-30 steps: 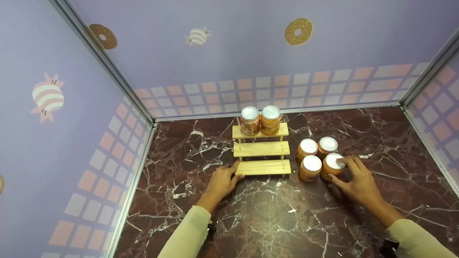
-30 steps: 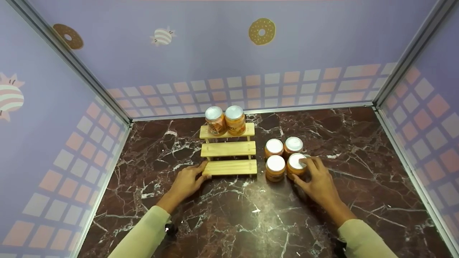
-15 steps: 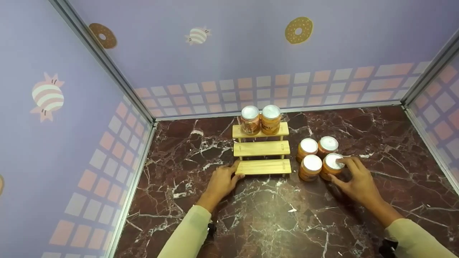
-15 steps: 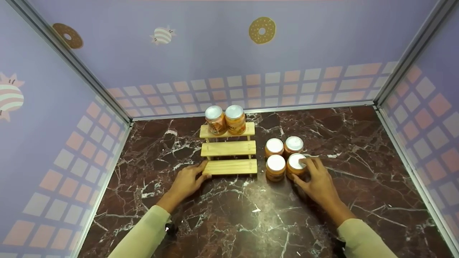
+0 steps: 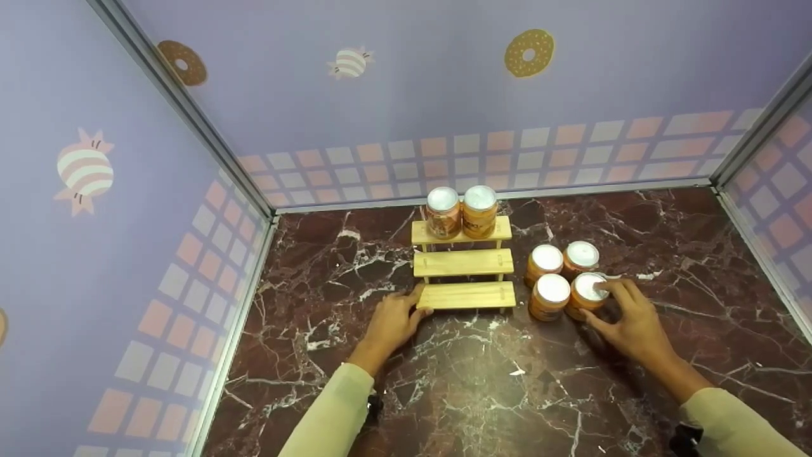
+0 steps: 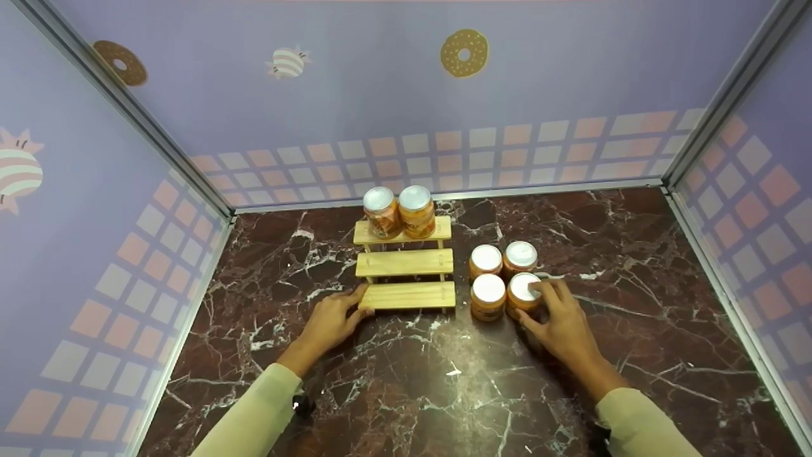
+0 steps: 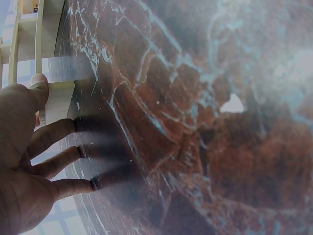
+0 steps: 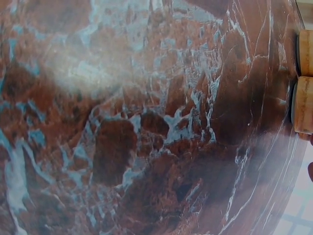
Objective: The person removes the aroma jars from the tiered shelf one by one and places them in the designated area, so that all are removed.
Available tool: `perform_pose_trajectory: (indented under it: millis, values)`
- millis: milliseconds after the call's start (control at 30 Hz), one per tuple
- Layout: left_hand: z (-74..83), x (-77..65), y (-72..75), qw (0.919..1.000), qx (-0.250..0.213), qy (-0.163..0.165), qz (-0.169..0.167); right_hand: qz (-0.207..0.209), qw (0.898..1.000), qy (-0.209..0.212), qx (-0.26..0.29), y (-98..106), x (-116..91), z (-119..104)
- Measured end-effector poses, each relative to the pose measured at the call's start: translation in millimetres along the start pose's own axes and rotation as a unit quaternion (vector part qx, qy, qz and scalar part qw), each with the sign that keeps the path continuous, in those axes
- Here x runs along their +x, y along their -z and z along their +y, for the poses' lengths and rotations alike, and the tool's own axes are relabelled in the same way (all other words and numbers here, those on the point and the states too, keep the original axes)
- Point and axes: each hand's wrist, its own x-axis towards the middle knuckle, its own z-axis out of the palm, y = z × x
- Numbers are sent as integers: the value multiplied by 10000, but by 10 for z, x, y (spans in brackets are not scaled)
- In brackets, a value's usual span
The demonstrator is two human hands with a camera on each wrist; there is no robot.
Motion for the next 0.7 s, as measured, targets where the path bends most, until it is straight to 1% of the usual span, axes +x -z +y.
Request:
perform_pose_trajectory:
  millis: [33, 100, 133, 233, 267, 333, 367, 467, 500, 567, 600, 633, 700]
  values:
    - [76, -7, 91, 10000, -18, 17, -61, -3, 10000, -13, 3, -3, -1, 0]
    - [151, -13, 166, 9999, 51, 58, -120, -16, 10000, -44, 5, -7, -5, 2]
    - [181, -11, 199, 9998, 12, 85, -175, -26, 10000, -55, 5, -9, -6, 3]
    - [196, -10, 212, 9997, 41, 99, -201, -52, 10000, -70, -8, -9, -10, 3]
    - [109, -15, 133, 9999, 75, 22, -130, -56, 10000, -66, -11, -9, -11, 4]
    - [51, -10, 72, 10000, 36, -72, -20, -61, 10000, -32, -36, -8, -10, 6]
    - [7, -8, 16, 9999, 77, -115, 60, -59, 10000, -19, -46, -9, -7, 7]
    - [-172, 11, -188, 9992, 179, -247, 249, -50, 10000, 8, -72, -15, 3, 14]
    - [-151, 21, -185, 9995, 130, -183, 218, -55, 10000, 14, -75, -17, 6, 14]
    - [-227, 25, -282, 9995, 144, -147, 236, -63, 10000, 3, -74, -23, 10, 16]
    - [-245, 27, -301, 9996, 106, -135, 217, -66, 9999, -5, -82, -25, 10, 17]
    - [-205, 12, -242, 9996, 159, -150, 155, -68, 9999, -12, -91, -26, 9, 16]
    - [-165, 2, -198, 9997, 117, -148, 145, -87, 9999, -40, -88, -29, 6, 14]
